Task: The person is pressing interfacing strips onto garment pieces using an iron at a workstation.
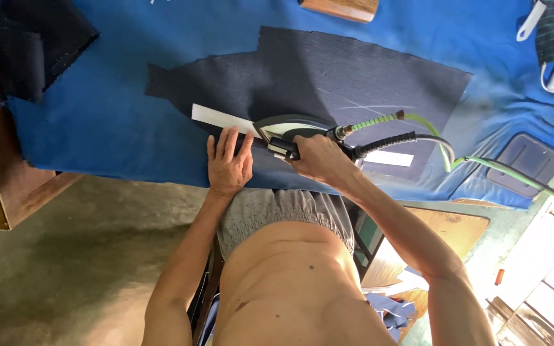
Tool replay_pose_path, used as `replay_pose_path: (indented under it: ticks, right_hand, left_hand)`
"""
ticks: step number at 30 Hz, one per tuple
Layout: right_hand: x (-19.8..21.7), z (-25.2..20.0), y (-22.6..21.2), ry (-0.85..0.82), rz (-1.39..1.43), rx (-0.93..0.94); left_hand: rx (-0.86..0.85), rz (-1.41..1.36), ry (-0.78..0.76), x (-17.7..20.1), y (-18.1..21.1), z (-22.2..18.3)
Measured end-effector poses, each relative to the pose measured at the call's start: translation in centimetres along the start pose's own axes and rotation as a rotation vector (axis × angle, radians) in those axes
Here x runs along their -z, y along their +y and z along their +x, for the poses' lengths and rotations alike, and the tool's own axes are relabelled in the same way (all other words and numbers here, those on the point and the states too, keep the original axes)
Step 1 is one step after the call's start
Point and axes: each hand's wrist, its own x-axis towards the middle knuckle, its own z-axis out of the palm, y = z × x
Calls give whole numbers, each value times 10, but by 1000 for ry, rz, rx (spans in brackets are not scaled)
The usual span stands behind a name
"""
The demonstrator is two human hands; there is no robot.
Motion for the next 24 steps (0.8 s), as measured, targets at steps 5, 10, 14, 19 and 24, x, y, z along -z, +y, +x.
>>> replay_pose_path:
  ticks: [5, 10, 14, 19, 24]
  right_hand:
    - [-1, -4, -1, -13, -12, -49]
    - [1, -5, -3, 26, 12, -46]
    - [17, -14, -9, 70, 127, 69]
    - [22, -20, 3, 78, 351, 107]
    - [29, -54, -1, 141, -43, 74]
  left_hand:
    - [-24, -27, -44, 7, -10, 0]
    - [-67, 2, -107, 21, -48, -1]
    - [-102, 11, -83, 24, -59, 1]
    - [-93, -18, -83, 19, -59, 0]
    - [-83, 15, -74, 19, -59, -3]
